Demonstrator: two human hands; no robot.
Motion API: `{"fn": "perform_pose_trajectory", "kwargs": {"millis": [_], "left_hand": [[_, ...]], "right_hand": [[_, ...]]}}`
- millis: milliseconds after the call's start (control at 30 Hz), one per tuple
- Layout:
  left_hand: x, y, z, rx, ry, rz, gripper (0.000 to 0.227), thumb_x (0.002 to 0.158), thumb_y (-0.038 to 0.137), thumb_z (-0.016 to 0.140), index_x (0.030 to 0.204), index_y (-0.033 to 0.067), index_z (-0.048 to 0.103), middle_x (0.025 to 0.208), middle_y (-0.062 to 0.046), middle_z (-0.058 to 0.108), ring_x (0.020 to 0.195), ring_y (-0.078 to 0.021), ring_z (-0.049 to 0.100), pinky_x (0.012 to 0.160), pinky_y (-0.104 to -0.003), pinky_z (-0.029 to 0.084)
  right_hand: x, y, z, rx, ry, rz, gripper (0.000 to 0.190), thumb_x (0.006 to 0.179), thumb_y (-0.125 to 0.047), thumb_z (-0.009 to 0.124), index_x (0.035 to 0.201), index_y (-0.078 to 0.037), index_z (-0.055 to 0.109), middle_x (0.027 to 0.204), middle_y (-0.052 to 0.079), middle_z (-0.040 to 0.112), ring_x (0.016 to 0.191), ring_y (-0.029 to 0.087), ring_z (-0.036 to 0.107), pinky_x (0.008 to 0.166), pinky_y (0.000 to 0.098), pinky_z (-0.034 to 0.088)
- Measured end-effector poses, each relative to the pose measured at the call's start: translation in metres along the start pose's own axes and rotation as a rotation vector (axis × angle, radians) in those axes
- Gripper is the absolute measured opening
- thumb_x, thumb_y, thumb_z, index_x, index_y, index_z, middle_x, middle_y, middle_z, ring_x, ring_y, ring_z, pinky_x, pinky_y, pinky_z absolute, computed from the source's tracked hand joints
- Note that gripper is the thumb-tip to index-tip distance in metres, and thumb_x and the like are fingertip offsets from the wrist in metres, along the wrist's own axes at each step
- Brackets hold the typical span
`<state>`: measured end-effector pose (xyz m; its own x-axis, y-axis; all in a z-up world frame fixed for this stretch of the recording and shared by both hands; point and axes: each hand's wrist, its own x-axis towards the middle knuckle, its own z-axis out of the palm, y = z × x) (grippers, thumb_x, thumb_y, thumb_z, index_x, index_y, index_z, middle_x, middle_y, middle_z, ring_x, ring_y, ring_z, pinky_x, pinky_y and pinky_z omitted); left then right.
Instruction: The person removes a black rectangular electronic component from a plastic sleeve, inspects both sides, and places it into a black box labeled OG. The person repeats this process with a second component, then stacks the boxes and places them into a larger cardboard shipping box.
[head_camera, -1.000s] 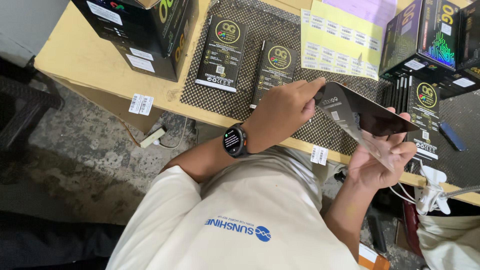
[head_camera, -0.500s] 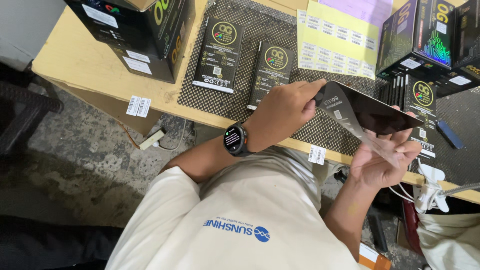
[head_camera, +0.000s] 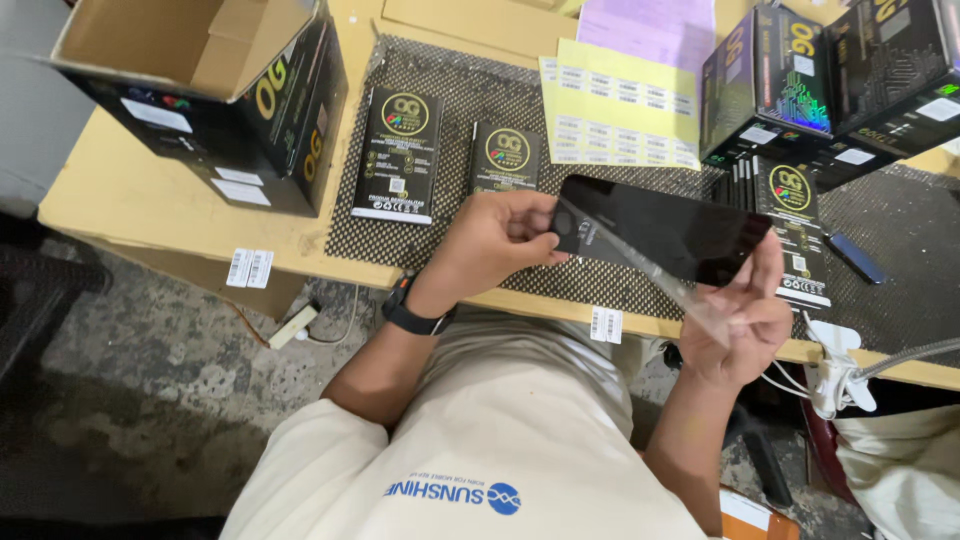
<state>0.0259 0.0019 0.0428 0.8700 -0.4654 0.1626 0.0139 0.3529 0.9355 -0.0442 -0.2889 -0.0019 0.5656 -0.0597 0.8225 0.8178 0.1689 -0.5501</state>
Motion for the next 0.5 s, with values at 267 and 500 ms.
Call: {"fn": "perform_pose_trajectory", "kwargs": {"millis": [267,500], "left_hand": [[0.0,-0.007,-0.001,-0.062,-0.038,0.06,0.031,0.086,-0.008,0.07,0.117,-0.0089,0.067,0.09,-0.017,0.074,0.082,-0.019,0.074,0.079,-0.039,0.069],[-0.001,0.003,0.004,-0.019,-0.045,0.077,0.034,0.085,-0.008,0.072,0.118,-0.0126,0.066,0.088,-0.024,0.073,0.08,-0.0286,0.077,0.073,-0.04,0.069]], "right_hand": [[-0.008,-0.002,-0.02,0.086,0.033,0.1,0.006,0.095,-0.017,0.063,0.089,-0.014,0.064,0.171,0.024,0.026,0.162,0.037,0.028,0.132,0.0591,0.032],[-0.012,0.004,-0.036,0.2,-0.006,0.066,0.01,0.091,-0.002,0.057,0.093,-0.009,0.063,0.169,0.028,0.026,0.158,0.04,0.032,0.126,0.0548,0.037]]}}
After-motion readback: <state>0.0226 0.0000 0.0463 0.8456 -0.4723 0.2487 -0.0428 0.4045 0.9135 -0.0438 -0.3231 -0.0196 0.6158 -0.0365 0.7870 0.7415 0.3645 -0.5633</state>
